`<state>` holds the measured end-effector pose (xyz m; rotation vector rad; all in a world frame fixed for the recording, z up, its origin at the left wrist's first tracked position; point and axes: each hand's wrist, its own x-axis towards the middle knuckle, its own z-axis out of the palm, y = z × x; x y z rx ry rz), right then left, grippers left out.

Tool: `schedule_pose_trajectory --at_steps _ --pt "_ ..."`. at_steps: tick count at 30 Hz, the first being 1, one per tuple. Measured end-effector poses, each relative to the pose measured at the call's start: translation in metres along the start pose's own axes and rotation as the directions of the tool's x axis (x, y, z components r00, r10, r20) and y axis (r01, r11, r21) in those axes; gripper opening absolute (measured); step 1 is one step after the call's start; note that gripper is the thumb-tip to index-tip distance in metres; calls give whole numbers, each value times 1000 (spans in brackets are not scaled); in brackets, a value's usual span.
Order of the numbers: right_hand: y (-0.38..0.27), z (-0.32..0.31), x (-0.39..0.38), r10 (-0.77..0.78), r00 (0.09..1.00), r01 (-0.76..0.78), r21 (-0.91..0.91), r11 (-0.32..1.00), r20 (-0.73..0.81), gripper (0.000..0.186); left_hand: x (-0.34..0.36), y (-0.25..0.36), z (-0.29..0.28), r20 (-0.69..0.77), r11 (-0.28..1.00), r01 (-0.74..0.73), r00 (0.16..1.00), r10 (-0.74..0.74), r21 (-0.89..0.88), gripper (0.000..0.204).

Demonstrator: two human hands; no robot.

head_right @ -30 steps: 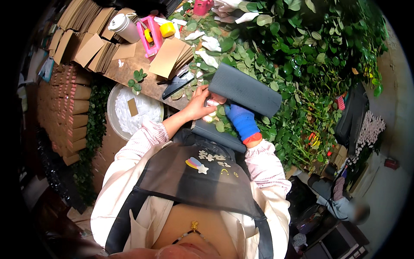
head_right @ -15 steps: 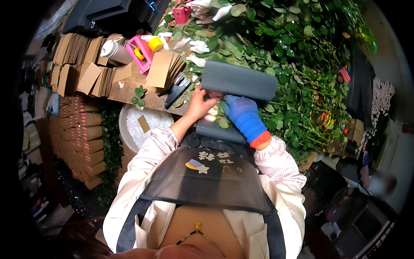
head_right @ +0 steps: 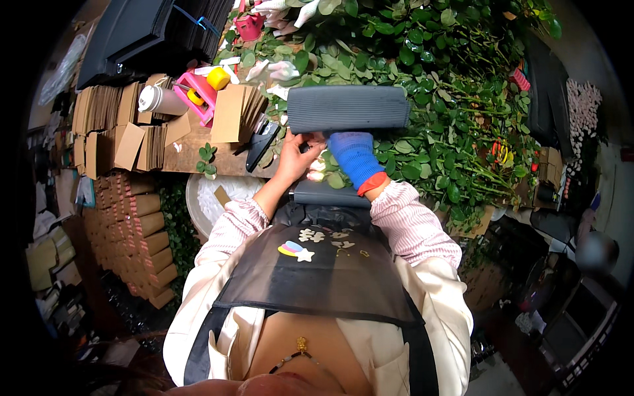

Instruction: The person arranges white flowers and green leaves into a black rectangular tray. They place the flowers and leaves into the tray, then cover them with a lid. The person repeats this process with multiple trays.

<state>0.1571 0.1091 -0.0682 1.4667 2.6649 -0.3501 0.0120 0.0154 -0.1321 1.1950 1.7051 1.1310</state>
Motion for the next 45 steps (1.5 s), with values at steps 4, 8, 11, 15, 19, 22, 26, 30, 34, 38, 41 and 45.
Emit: schedule_pose_trajectory --at_steps 4,8,11,15,19,22,26,30,34,38,41,45 --pt "-8 -21 -6 -3 994 0 34 999 108 27 2 -5 -2 32 998 39 999 -41 39 28" --pt "-3 -22 -24 -110 986 111 -5 994 125 24 -1 11 -4 18 997 35 999 -36 74 27" --pt "3 -11 -25 -135 980 142 -36 989 143 30 -1 13 -1 4 991 44 999 -45 125 31" --pt "-6 -103 -40 -356 932 299 410 862 68 48 -2 15 -5 -6 987 12 1000 -11 159 35" --pt "-37 -154 -14 -491 840 530 153 834 -231 75 -6 20 -8 -14 990 -15 1000 18 142 32" --pt "-19 -132 28 -548 830 543 -70 836 -104 92 -6 45 -13 6 971 113 993 -117 210 29" --pt "22 -116 43 -277 959 283 132 950 -59 101 -4 32 -1 -4 951 30 1000 -31 307 38" --pt "14 -140 22 -457 850 505 159 848 -260 95 0 19 1 -23 964 5 1000 1 267 43" --pt "81 -160 17 28 832 239 404 883 -554 28 -2 11 1 -40 969 14 999 -4 246 45" --pt "173 -106 39 157 921 -186 47 981 356 28 0 26 0 0 979 21 1000 -21 202 43" --pt "182 -92 20 -245 966 242 638 730 -87 35 2 37 -9 123 990 104 986 -116 98 38" --pt "133 -171 -53 -81 879 476 848 235 -471 34 -1 20 -9 84 990 69 993 -80 121 39"
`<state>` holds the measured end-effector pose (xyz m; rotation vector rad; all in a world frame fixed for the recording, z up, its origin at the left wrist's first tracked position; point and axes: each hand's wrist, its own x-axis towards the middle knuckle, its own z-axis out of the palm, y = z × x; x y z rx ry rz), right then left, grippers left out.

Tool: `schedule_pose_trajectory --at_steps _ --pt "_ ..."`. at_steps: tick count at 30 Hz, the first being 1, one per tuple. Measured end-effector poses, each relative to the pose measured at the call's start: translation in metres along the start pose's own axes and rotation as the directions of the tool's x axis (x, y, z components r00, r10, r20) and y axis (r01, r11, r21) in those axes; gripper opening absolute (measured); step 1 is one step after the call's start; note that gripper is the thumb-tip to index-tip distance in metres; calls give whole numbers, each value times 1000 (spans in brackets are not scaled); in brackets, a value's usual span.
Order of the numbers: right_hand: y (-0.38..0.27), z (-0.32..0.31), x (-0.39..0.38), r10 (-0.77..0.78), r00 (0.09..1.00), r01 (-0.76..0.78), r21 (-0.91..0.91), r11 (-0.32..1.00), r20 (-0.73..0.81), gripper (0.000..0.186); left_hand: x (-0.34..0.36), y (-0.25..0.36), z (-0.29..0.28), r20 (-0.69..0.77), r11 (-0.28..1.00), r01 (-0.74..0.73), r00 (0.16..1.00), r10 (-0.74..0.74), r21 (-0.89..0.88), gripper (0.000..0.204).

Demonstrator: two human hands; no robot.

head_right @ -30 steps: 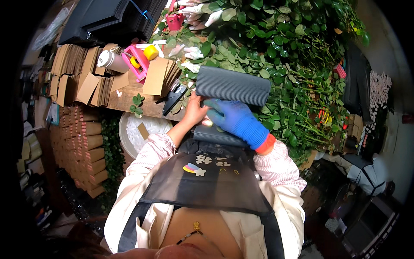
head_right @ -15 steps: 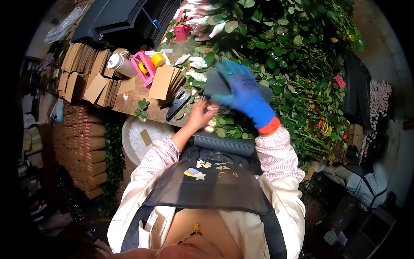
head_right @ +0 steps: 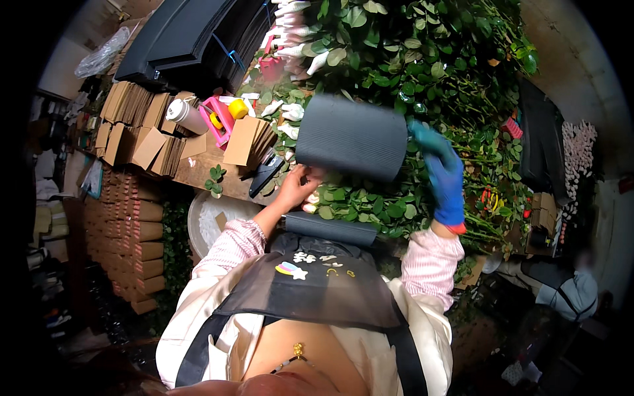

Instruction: The person arranges white flowers and green leaves into a black rectangular tray. They place the flowers and leaves into the tray, then cover them with a lid. The person repeats this process with multiple trays.

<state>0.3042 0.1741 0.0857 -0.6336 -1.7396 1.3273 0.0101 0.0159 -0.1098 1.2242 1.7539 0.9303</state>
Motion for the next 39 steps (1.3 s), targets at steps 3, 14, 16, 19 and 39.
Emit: schedule_pose_trajectory --at_steps 3,14,16,19,39 --pt "-23 -5 -23 110 959 -178 255 951 261 30 -1 5 5 -79 992 -8 997 18 126 43" --pt "101 -19 31 153 988 -130 -399 908 25 35 0 -8 8 -70 987 -24 997 35 156 43" --pt "57 -27 11 228 974 -218 -285 933 2 34 -1 -7 9 -89 984 -23 995 40 177 45" --pt "29 -25 -33 224 913 -113 -315 942 341 32 3 13 2 104 986 31 993 -48 163 50" --pt "66 80 -46 456 600 91 -623 777 657 59 6 42 -14 603 402 -789 615 508 465 89"
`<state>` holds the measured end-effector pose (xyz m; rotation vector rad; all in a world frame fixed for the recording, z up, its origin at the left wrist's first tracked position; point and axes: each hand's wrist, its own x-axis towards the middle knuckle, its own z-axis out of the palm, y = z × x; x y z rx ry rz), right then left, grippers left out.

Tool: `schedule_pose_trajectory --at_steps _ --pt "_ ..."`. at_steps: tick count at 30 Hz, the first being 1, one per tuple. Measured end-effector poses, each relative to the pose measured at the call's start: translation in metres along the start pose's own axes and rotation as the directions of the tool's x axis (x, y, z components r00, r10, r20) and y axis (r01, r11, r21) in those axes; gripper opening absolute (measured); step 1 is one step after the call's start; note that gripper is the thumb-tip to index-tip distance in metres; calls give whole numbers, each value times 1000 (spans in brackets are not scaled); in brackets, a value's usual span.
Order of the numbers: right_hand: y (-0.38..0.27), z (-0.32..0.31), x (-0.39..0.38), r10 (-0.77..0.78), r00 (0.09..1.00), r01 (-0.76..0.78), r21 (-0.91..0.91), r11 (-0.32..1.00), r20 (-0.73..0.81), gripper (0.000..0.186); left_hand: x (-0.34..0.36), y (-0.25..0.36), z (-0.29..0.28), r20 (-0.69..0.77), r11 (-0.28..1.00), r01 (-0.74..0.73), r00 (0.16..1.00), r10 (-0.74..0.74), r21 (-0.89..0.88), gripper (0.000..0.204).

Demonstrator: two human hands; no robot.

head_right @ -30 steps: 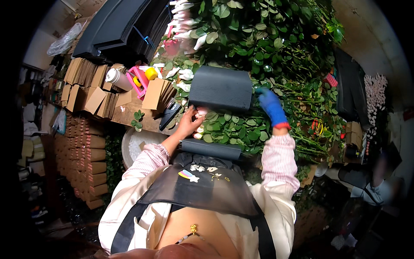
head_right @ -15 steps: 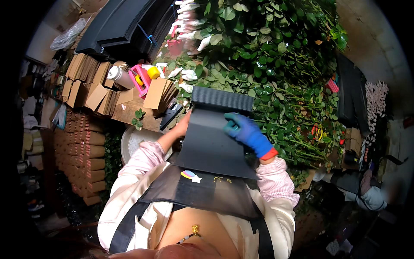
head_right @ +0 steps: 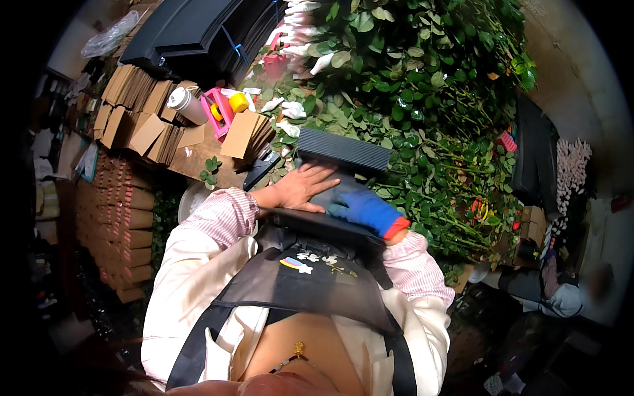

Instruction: The person arranges white flowers and green leaves into a black rectangular tray. They place the flowers and leaves into the tray, then cover them with a lid. The person repeats this process with multiple trays.

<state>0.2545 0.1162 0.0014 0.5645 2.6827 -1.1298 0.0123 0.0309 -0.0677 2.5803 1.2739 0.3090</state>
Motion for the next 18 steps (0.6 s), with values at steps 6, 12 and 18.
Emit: schedule_pose_trajectory --at_steps 6,12,18 --pt "-64 28 -2 -39 997 22 -242 970 -68 56 2 -4 5 8 998 -25 1000 24 54 89" --pt "-81 26 29 -3 1000 -2 -215 977 -23 51 -3 -10 16 -66 1000 -16 998 17 10 83" --pt "-114 14 186 -436 746 212 -441 872 -504 46 1 -3 3 -52 995 31 998 -36 -92 67"
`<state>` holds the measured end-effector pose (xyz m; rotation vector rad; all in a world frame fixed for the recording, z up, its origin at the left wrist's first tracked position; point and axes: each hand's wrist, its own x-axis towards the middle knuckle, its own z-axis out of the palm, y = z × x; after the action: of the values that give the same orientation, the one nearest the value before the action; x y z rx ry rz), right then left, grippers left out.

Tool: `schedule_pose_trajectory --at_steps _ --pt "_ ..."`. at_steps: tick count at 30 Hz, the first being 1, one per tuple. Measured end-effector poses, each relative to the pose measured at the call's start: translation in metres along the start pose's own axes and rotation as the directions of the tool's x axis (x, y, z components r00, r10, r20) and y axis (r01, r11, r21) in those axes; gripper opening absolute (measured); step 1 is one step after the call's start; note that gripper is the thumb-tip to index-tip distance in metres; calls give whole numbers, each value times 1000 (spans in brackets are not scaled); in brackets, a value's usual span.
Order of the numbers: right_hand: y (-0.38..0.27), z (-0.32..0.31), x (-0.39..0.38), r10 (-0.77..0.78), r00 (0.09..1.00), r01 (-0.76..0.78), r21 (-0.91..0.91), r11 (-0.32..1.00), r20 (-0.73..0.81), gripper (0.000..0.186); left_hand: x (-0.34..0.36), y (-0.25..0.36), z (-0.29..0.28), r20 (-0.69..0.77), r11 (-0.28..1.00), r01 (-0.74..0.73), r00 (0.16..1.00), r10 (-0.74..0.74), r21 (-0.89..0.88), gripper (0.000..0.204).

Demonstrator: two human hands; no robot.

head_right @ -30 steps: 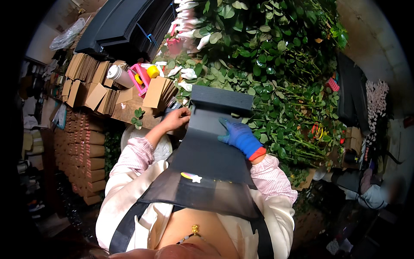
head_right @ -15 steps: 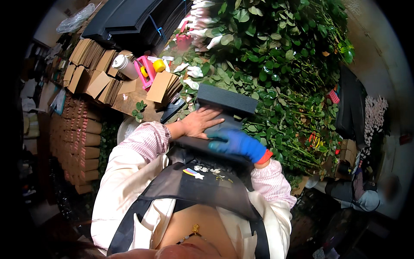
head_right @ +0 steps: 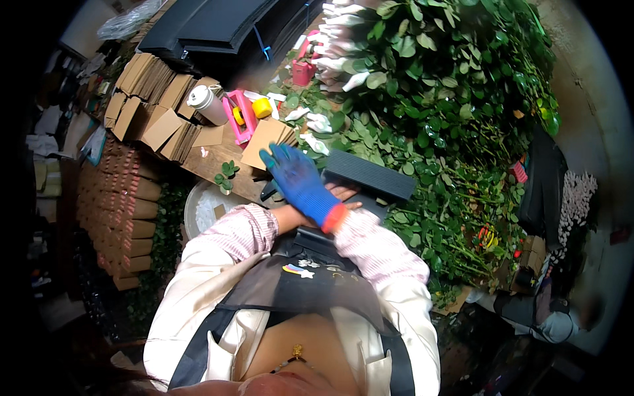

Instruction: The person arranges white flowers and green leaves into a black rectangular tray. They place the flowers and leaves into the tray, then cover them with a lid. The person repeats this process with multiple trays.

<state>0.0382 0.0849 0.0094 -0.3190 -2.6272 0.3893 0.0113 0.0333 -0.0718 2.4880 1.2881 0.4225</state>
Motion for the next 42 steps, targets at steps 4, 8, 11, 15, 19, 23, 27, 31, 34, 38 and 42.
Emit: schedule_pose_trajectory --at_steps 4,8,11,15,19,23,27,31,34,38,42 --pt "25 86 36 -35 999 44 -298 954 37 36 3 4 16 -28 996 5 1000 -7 -84 66" --pt "22 73 42 -33 989 64 -218 974 142 16 -5 3 32 -61 991 34 997 -42 -129 65" --pt "16 64 45 83 956 -37 -167 985 280 24 -6 0 40 -88 986 18 996 -33 -168 65" --pt "12 -27 32 -149 989 147 -82 986 -13 39 -9 -7 50 -214 972 -31 977 -20 -233 66" --pt "17 -119 -53 203 960 -258 333 907 193 42 -13 -10 42 49 958 105 994 -95 -266 68" --pt "54 -101 -155 486 594 -800 406 442 641 37 4 5 2 -21 994 78 997 -79 -76 73" --pt "65 -69 -176 549 491 -859 479 179 676 37 -2 -5 8 143 997 22 989 -32 68 75" --pt "65 -57 -159 604 315 -948 265 174 732 42 -33 -20 -10 71 994 47 996 -54 95 70" --pt "62 -58 -147 648 374 -877 26 479 663 50 -57 -34 -21 -104 991 70 993 -58 118 63" --pt "67 -34 -170 677 539 -727 -129 674 500 57 -25 -4 -54 -261 997 -46 965 26 -68 41" --pt "62 -46 -150 655 505 -657 -242 714 561 53 -18 5 -24 -198 989 38 978 -66 -142 11"
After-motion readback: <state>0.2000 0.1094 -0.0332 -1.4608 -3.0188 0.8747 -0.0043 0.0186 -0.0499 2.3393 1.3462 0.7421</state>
